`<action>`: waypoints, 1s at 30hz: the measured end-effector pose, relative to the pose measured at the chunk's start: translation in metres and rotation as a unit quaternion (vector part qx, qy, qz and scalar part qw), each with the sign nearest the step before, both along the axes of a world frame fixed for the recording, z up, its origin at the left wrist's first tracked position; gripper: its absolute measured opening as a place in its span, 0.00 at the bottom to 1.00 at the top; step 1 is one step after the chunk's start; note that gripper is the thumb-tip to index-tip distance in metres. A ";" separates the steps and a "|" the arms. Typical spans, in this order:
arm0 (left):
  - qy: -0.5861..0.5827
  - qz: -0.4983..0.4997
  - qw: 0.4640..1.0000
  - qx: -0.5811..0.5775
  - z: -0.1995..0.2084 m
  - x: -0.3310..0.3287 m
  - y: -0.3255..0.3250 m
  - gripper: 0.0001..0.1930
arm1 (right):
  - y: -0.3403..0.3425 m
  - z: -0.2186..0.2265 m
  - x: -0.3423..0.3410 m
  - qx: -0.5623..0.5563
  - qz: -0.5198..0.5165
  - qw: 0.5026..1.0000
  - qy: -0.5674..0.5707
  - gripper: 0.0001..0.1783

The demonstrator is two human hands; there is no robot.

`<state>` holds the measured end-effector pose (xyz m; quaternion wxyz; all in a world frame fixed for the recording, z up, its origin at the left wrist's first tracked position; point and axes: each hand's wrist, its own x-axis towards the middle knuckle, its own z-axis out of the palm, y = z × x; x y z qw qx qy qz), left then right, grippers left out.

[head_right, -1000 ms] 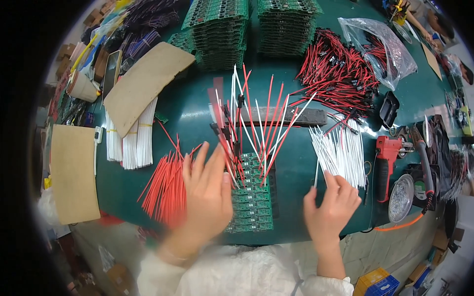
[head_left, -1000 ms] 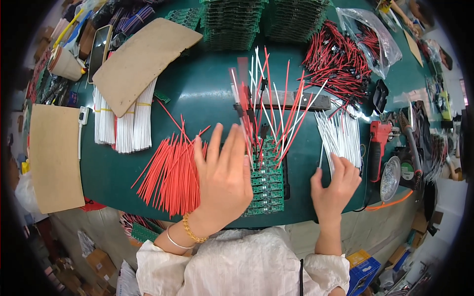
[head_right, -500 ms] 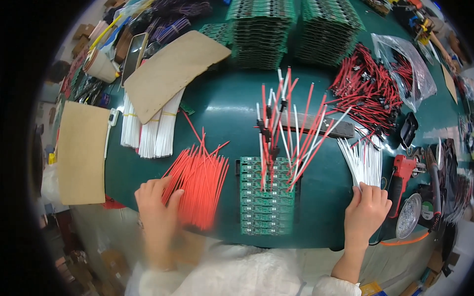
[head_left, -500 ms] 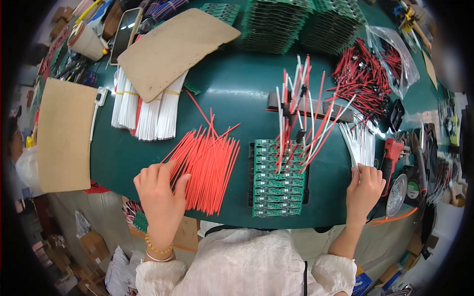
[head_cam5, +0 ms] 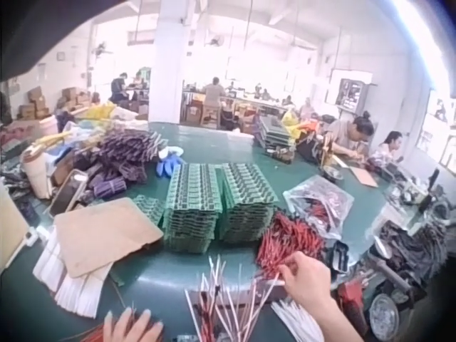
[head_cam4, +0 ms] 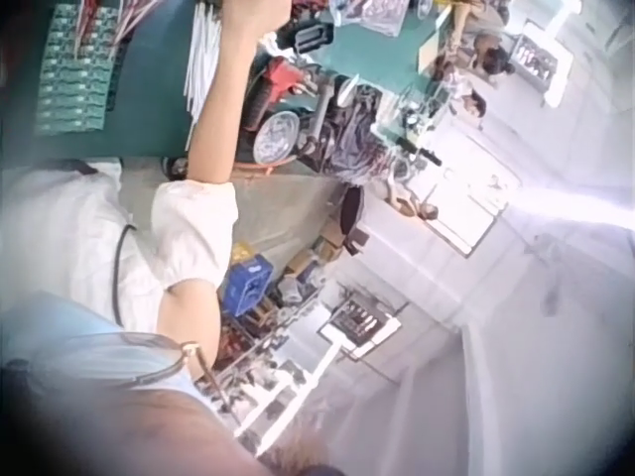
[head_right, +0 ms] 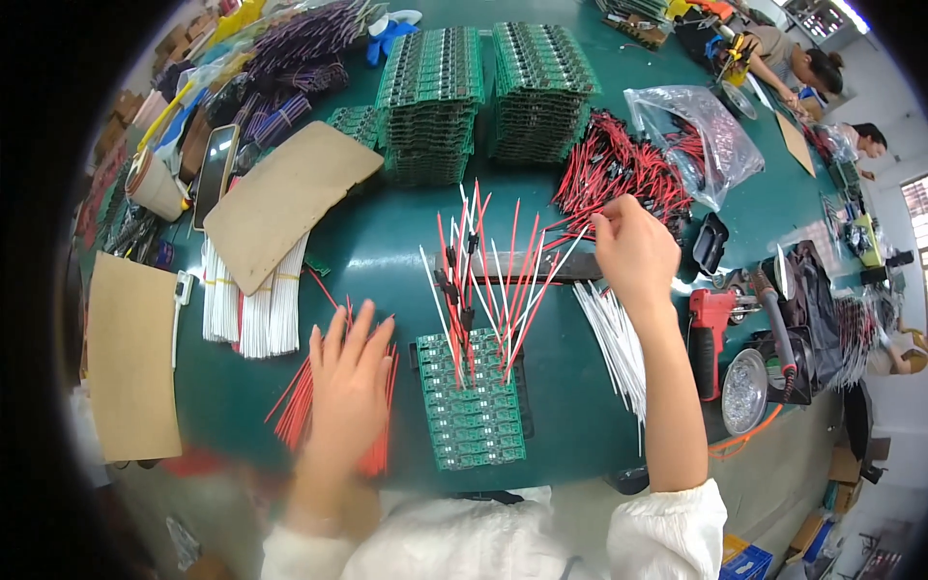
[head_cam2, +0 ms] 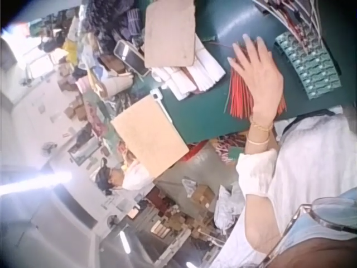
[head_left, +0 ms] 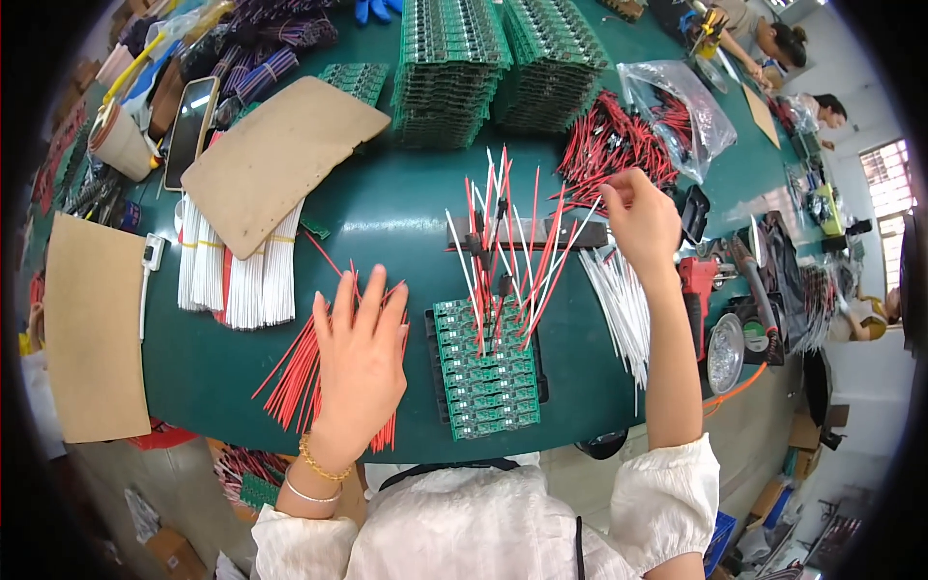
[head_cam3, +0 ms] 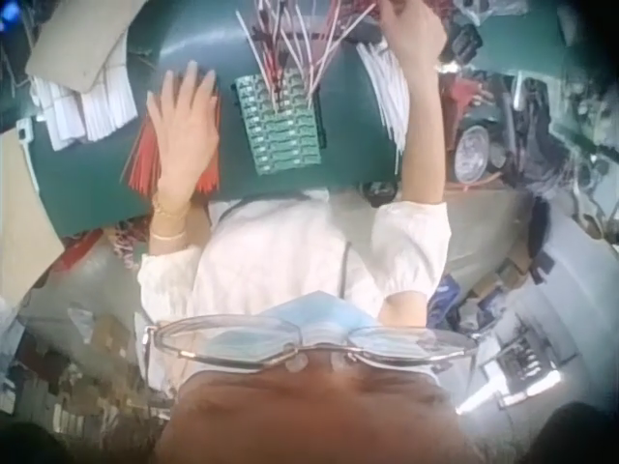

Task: The person solders red wires and white wires to a circuit board with a soldering iron, assembling electronic components.

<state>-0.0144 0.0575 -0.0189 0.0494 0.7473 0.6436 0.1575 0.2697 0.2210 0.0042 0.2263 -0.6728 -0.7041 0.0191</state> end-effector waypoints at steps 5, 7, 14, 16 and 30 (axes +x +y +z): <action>-0.014 -0.018 1.000 0.007 -0.001 0.004 -0.008 0.14 | 0.023 -0.015 0.005 0.021 0.007 0.991 -0.134 0.10; -0.033 -0.009 0.999 -0.003 -0.001 0.003 -0.011 0.14 | 0.024 -0.016 0.007 0.007 -0.022 0.999 -0.022 0.12; -0.113 0.003 0.992 0.055 0.001 0.003 -0.011 0.12 | 0.064 0.012 -0.041 -0.116 -0.085 0.978 -0.149 0.37; -0.130 -0.002 0.989 0.068 0.002 0.007 -0.010 0.11 | 0.074 0.001 -0.033 -0.106 -0.078 0.979 -0.153 0.28; -0.188 -0.008 0.979 0.078 -0.003 0.004 -0.008 0.09 | -0.001 0.009 0.061 -0.310 0.013 0.901 0.303 0.17</action>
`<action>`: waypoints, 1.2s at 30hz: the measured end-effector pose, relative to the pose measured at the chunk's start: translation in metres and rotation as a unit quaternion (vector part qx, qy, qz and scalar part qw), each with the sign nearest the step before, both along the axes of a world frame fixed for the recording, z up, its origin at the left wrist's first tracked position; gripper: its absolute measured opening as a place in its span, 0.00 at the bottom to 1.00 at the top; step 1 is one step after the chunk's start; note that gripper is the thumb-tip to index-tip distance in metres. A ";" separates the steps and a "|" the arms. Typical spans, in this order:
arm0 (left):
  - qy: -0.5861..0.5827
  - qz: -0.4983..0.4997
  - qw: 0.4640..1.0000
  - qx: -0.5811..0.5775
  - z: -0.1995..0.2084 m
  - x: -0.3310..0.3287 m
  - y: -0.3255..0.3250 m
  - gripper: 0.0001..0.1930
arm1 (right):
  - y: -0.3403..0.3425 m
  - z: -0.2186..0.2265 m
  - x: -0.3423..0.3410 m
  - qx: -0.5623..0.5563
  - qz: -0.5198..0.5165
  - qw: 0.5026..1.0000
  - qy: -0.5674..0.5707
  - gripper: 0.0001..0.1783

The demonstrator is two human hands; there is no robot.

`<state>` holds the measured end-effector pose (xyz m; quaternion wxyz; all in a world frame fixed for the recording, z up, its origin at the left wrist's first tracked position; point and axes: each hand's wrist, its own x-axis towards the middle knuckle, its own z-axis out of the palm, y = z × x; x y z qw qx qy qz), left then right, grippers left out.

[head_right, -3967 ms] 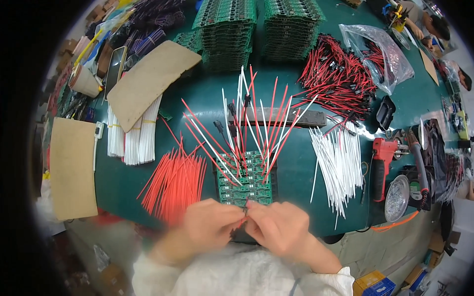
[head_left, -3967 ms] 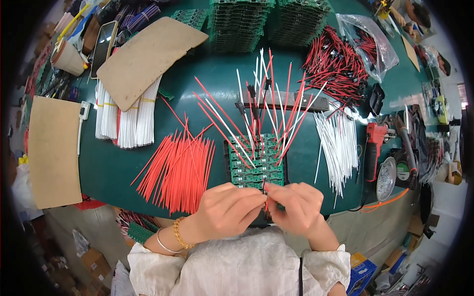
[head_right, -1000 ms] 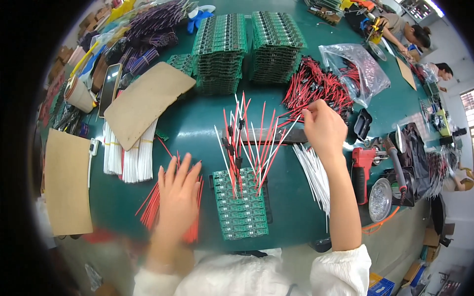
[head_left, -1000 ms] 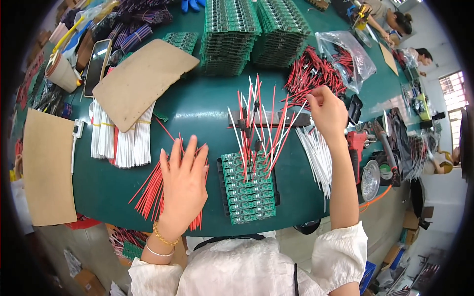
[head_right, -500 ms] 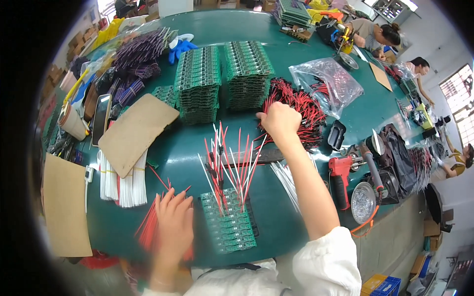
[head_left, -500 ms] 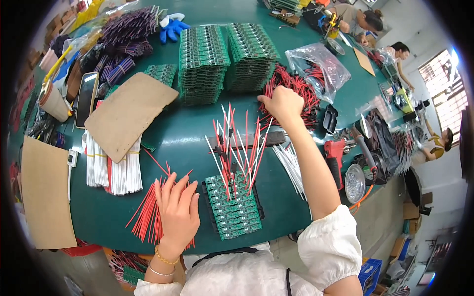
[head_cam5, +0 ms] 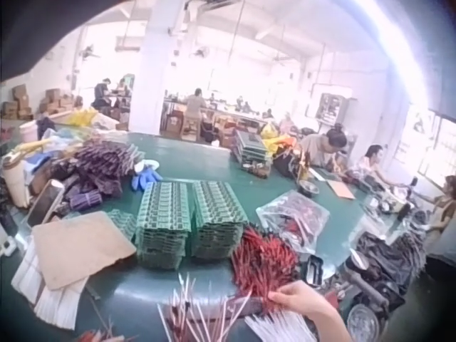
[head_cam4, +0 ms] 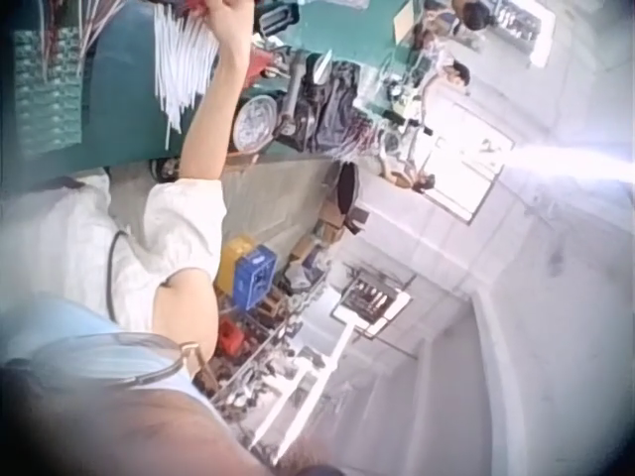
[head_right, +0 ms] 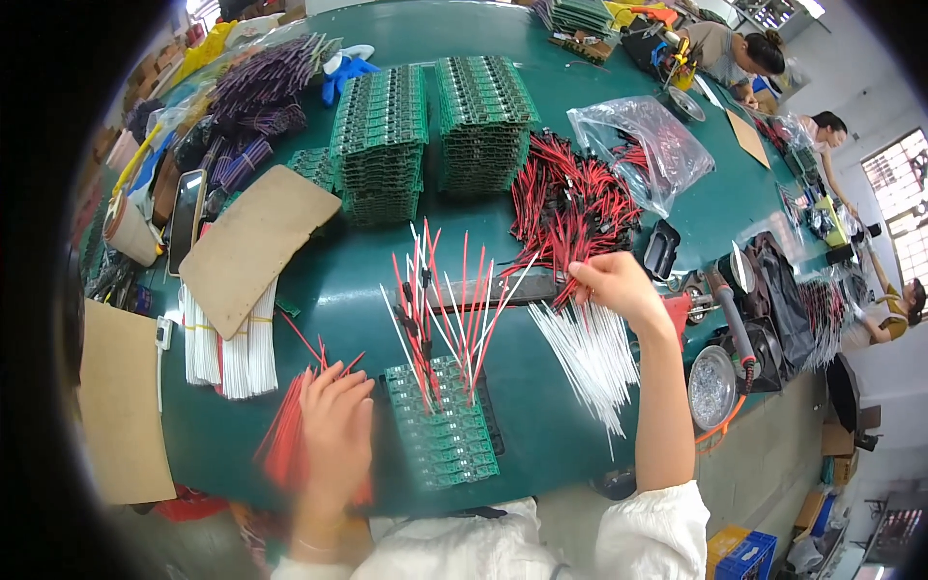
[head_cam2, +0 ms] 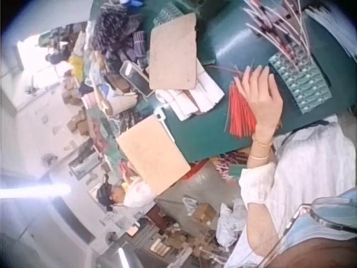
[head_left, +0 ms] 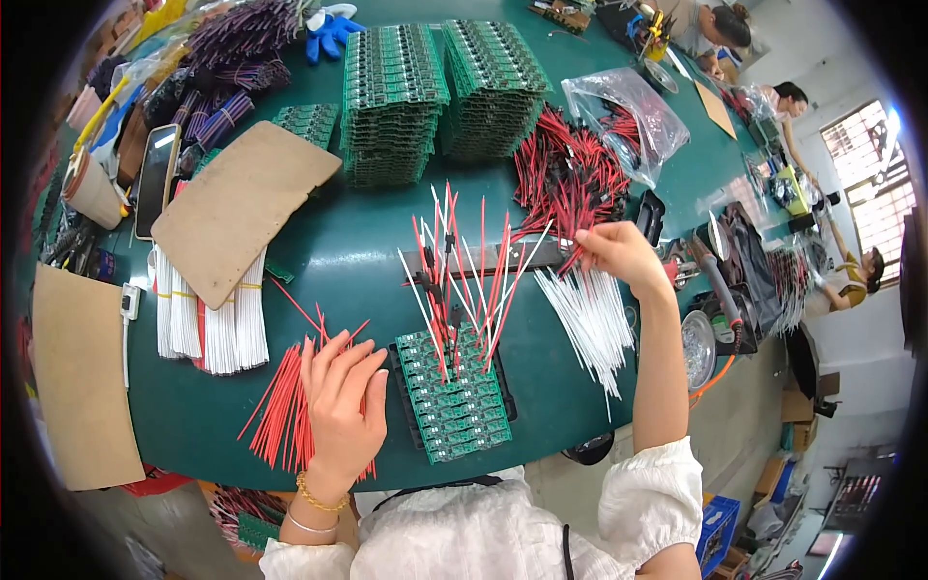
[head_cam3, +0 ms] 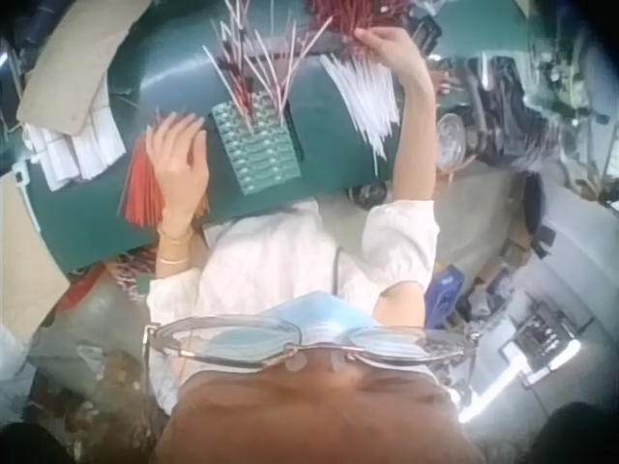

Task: The person solders red wires and white wires to a circuit board with a soldering iron, assembling electronic components.

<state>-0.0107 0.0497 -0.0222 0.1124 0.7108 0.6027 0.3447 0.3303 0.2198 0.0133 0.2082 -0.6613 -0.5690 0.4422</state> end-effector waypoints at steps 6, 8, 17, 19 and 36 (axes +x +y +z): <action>0.000 0.001 1.000 0.000 0.006 0.001 0.000 0.09 | -0.006 -0.018 -0.018 0.141 -0.116 0.958 -0.220 0.16; 0.005 0.004 1.000 -0.002 0.007 0.000 -0.001 0.09 | -0.003 -0.024 -0.019 0.145 -0.118 0.958 -0.216 0.16; -0.009 -0.005 1.000 0.004 0.025 0.005 0.000 0.09 | -0.020 -0.032 -0.010 0.157 -0.122 0.969 -0.145 0.13; -0.017 -0.016 1.000 0.005 0.027 0.011 0.001 0.09 | -0.025 -0.022 -0.034 0.139 -0.095 0.949 -0.265 0.13; -0.314 -0.144 0.937 -0.055 0.036 0.087 -0.008 0.15 | -0.153 0.037 -0.104 0.146 -0.108 0.950 0.255 0.04</action>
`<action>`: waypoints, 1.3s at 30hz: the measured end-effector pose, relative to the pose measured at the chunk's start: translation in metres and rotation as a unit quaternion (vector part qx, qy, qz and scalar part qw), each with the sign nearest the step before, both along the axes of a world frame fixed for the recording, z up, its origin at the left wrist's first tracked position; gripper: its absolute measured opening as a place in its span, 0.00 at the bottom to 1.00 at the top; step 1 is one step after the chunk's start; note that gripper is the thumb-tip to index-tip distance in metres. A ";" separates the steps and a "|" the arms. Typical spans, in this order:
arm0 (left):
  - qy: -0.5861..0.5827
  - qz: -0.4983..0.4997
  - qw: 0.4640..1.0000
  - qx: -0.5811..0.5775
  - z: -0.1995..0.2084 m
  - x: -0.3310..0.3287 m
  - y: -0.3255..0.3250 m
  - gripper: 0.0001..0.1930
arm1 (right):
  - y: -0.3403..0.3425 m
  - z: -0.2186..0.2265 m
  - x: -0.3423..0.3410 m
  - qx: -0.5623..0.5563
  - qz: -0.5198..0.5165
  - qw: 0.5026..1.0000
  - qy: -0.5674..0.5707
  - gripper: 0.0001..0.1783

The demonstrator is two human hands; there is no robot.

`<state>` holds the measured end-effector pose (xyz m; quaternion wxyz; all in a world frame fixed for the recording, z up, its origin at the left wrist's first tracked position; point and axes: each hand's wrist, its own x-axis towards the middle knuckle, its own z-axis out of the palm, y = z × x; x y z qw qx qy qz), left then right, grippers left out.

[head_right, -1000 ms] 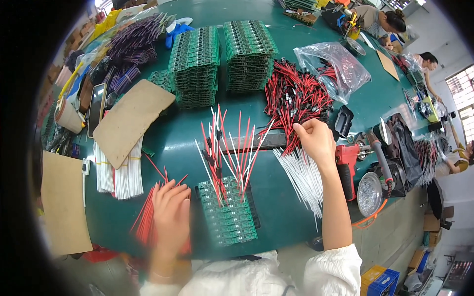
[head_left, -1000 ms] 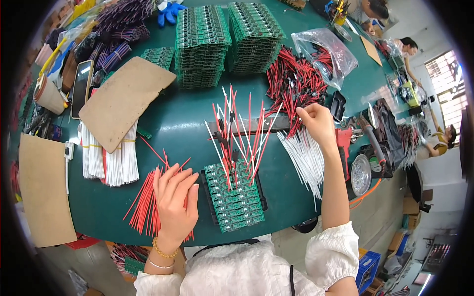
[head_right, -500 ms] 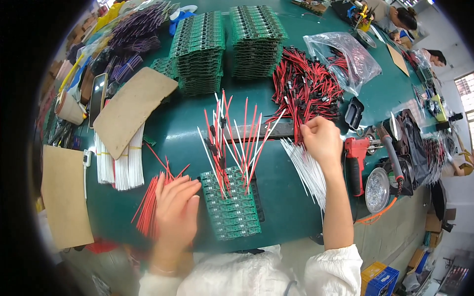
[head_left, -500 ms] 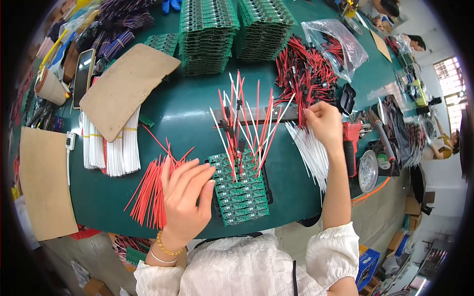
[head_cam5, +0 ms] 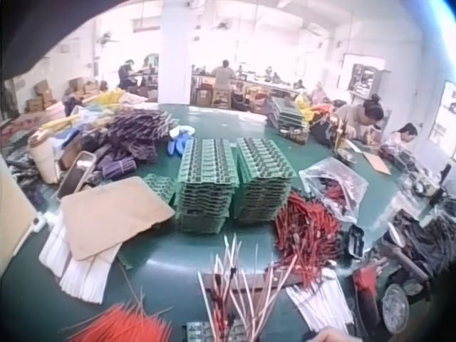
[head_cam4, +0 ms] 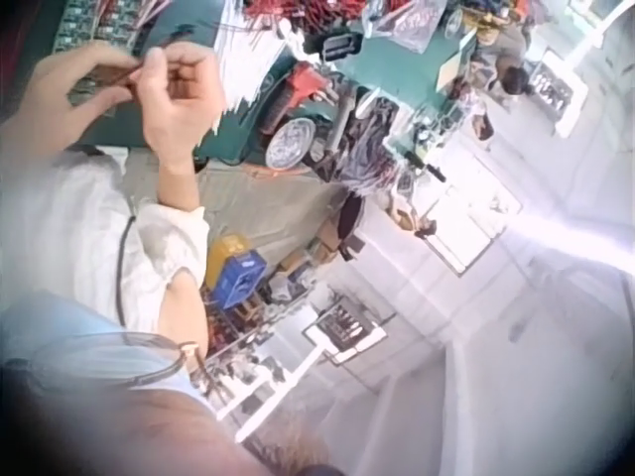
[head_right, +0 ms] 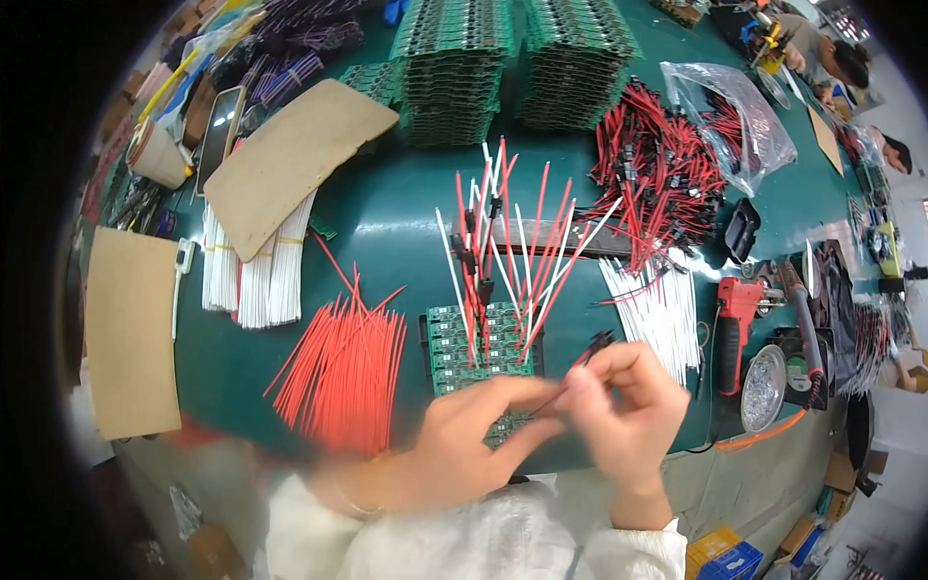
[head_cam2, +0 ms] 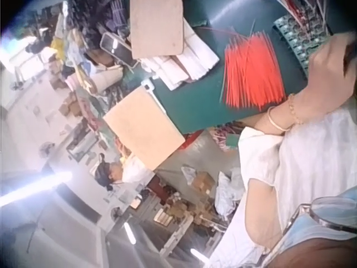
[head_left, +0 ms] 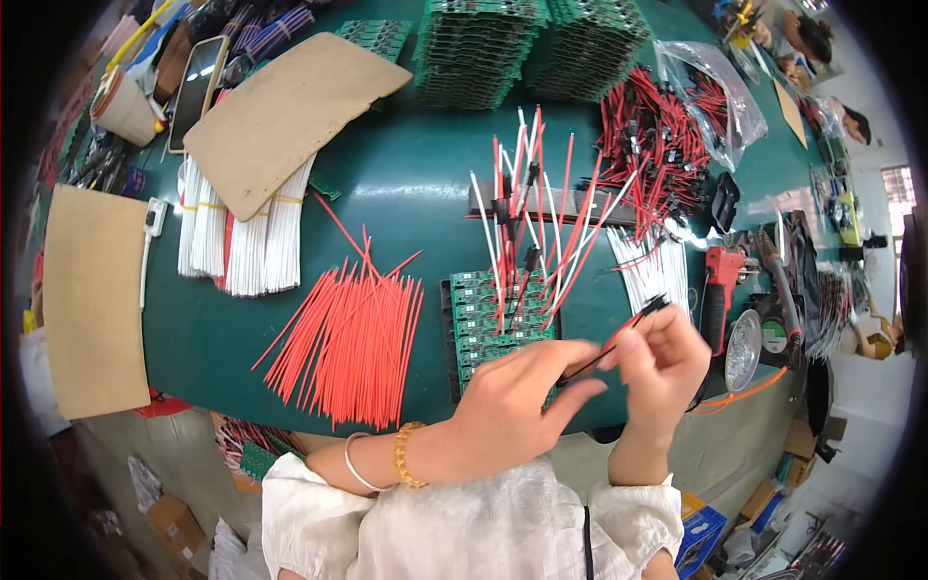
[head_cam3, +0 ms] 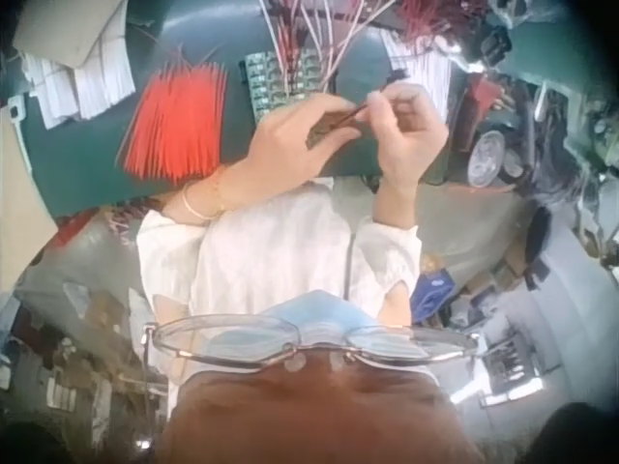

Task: The person solders red wires and white wires to a circuit board with a soldering iron, assembling electronic components.

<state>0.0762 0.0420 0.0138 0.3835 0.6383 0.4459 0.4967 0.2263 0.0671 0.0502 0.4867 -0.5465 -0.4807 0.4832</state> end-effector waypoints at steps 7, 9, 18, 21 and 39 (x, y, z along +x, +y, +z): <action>-0.137 -0.013 0.981 -0.136 0.000 -0.035 -0.006 0.05 | -0.001 -0.015 -0.014 0.029 0.135 0.990 -0.019 0.08; -0.049 -0.007 0.999 -0.002 -0.001 -0.047 0.014 0.06 | 0.010 -0.017 -0.022 0.121 0.215 0.967 -0.063 0.07; 0.099 0.111 0.989 0.019 -0.022 -0.080 0.049 0.04 | 0.050 -0.041 -0.072 0.333 0.138 0.872 -0.330 0.08; 0.108 0.120 0.986 0.052 -0.030 -0.080 0.052 0.03 | 0.050 -0.045 -0.072 0.324 0.132 0.870 -0.347 0.08; 0.128 0.121 0.982 0.061 -0.033 -0.081 0.054 0.03 | 0.052 -0.052 -0.073 0.322 0.131 0.874 -0.340 0.08</action>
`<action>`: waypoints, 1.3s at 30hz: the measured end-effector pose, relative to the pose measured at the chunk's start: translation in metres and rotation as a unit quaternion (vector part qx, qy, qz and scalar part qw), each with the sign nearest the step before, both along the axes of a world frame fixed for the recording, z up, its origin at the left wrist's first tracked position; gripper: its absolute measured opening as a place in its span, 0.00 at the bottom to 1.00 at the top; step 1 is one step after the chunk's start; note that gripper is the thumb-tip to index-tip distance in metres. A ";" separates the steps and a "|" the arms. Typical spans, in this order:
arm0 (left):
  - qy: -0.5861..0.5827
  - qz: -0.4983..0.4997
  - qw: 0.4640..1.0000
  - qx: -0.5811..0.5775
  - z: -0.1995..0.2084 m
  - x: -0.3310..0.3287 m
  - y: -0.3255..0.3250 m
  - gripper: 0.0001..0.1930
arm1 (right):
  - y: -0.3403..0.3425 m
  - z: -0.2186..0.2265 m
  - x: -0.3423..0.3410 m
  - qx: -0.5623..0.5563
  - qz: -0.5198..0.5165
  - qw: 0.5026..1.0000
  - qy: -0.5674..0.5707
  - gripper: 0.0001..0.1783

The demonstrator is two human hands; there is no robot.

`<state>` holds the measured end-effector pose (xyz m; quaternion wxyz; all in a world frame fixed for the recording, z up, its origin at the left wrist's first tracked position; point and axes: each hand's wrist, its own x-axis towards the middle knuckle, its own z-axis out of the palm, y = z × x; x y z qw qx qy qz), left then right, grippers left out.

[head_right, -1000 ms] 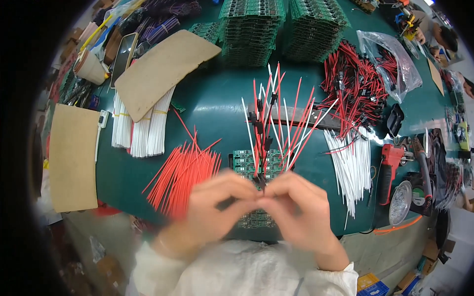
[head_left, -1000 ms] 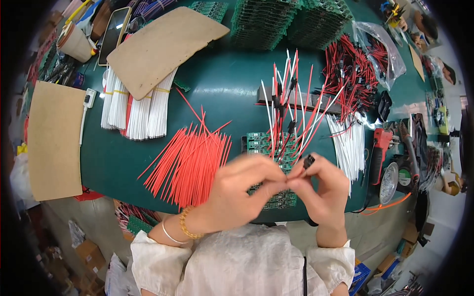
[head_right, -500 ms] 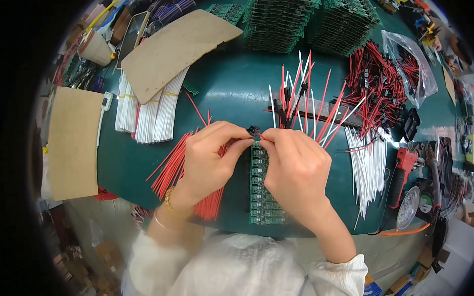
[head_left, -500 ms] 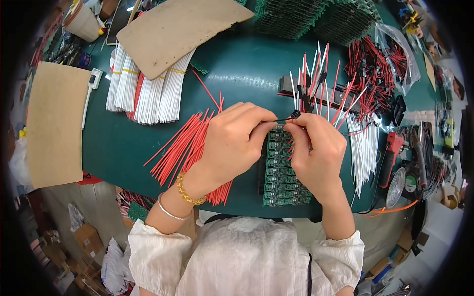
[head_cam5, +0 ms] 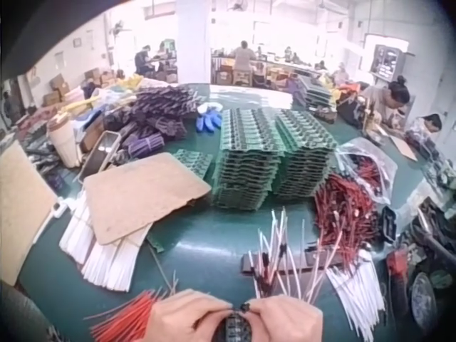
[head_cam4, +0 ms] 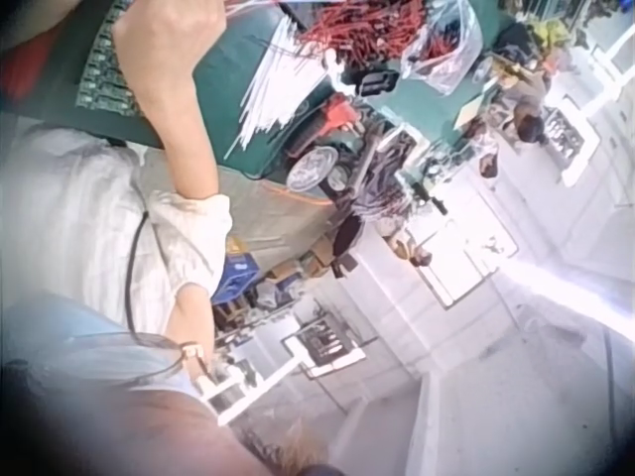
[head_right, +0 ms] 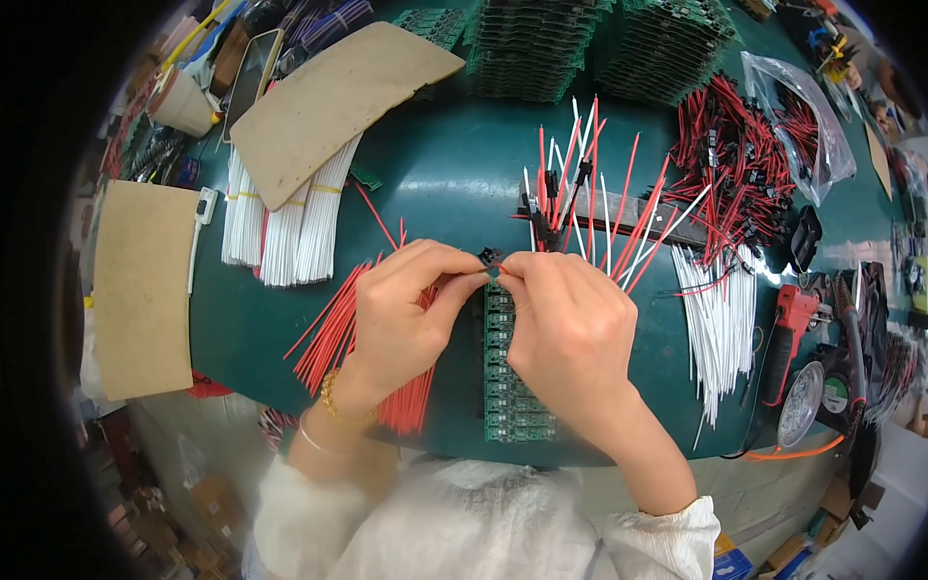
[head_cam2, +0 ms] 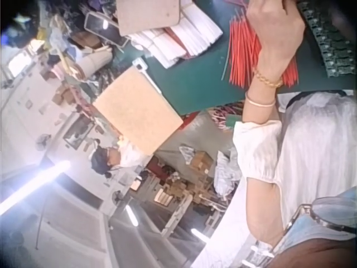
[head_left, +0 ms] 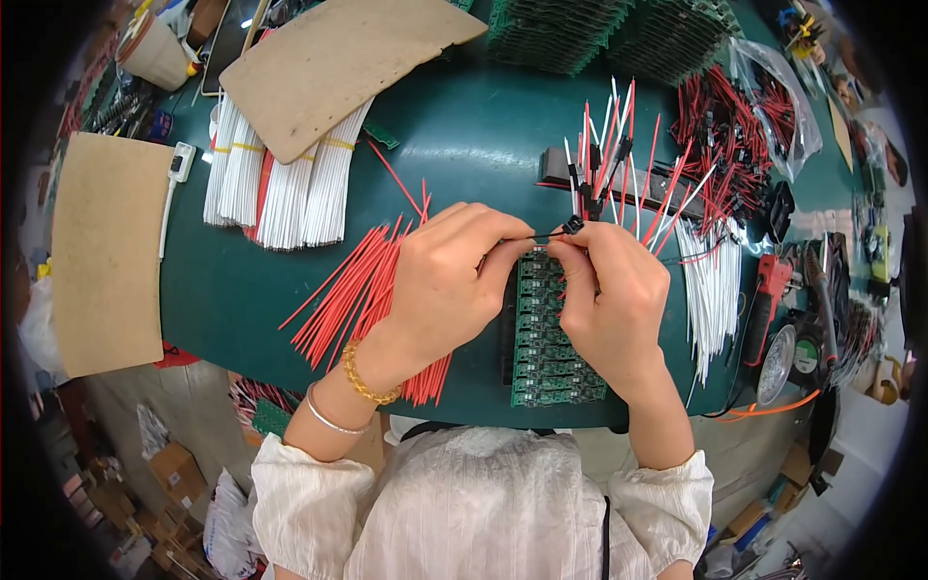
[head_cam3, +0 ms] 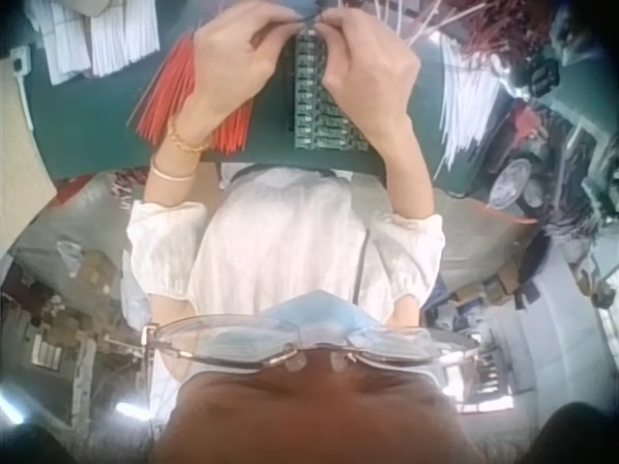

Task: The person solders red wires and white wires to a circuit board with a soldering iron, assembling electronic components.

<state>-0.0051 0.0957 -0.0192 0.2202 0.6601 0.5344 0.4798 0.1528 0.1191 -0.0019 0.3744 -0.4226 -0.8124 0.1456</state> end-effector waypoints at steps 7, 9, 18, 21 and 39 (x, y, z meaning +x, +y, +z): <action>-0.001 0.005 1.000 -0.010 0.000 0.001 -0.002 0.04 | 0.000 -0.001 0.001 -0.001 0.001 1.000 0.002 0.08; 0.003 0.005 1.000 -0.008 -0.001 0.002 -0.001 0.04 | 0.001 -0.001 0.002 0.003 0.002 1.000 0.001 0.08; -0.029 0.011 0.995 -0.093 0.003 0.001 -0.003 0.03 | -0.003 0.026 0.015 0.019 0.009 0.999 -0.036 0.05; -0.051 0.012 0.995 -0.087 0.002 0.003 0.001 0.03 | 0.010 0.042 0.069 -0.082 -0.269 0.959 -0.034 0.05; 0.026 0.044 0.997 -0.062 0.007 0.005 0.001 0.04 | 0.080 -0.012 0.127 -0.120 -0.325 0.927 -0.147 0.11</action>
